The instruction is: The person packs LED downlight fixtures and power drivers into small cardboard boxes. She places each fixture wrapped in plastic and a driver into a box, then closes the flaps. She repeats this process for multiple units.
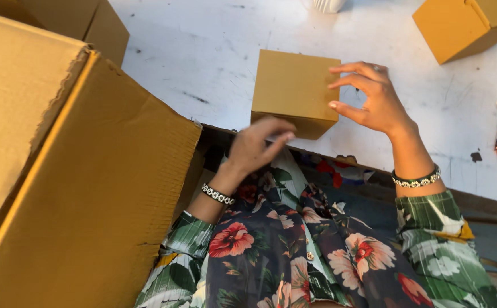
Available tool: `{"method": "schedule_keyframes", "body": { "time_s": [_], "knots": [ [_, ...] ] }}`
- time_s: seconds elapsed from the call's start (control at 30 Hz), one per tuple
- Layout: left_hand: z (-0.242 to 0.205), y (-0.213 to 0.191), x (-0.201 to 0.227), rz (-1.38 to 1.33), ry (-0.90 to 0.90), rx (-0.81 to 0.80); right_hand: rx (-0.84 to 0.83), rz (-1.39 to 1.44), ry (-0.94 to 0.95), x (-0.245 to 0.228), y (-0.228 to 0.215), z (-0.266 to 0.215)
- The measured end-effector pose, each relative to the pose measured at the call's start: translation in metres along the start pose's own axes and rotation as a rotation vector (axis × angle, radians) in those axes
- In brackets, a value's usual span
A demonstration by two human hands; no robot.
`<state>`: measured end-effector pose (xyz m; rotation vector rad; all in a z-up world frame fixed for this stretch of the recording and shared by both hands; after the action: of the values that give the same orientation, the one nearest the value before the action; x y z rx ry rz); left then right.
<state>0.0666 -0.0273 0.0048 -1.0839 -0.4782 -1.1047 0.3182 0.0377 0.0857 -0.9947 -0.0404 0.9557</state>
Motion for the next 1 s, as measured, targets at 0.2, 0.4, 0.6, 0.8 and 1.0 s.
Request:
{"method": "schedule_keyframes", "body": {
  "time_s": [0.2, 0.4, 0.6, 0.8, 1.0],
  "knots": [
    [-0.001, -0.016, 0.041, 0.427, 0.297, 0.328, -0.163, -0.128, -0.189, -0.022, 0.037, 0.032],
    [-0.004, -0.007, 0.033, 0.431, 0.252, 0.335, -0.375, -0.179, -0.031, -0.015, 0.062, 0.040],
    [-0.007, 0.000, 0.023, 0.387, 0.231, 0.339, -0.439, -0.360, 0.017, -0.022, 0.063, 0.043],
    [-0.016, 0.007, 0.017, 0.420, 0.235, 0.358, -0.421, -0.353, -0.052, -0.035, 0.059, 0.059],
    [-0.014, 0.001, 0.016, 0.435, 0.296, 0.373, -0.223, 0.050, 0.015, -0.006, 0.024, 0.077]
  ]
}}
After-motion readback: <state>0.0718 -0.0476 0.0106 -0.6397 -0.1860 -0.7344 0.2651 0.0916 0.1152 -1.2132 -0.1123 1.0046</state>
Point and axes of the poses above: each hand's wrist, its own z-axis towards the middle knuckle, its own y-axis out of the palm, x = y × z, the point moved 4 cm from there along z, towards the middle knuckle, and after that the axes turned 12 degrees about x, right-handed, at the moved point
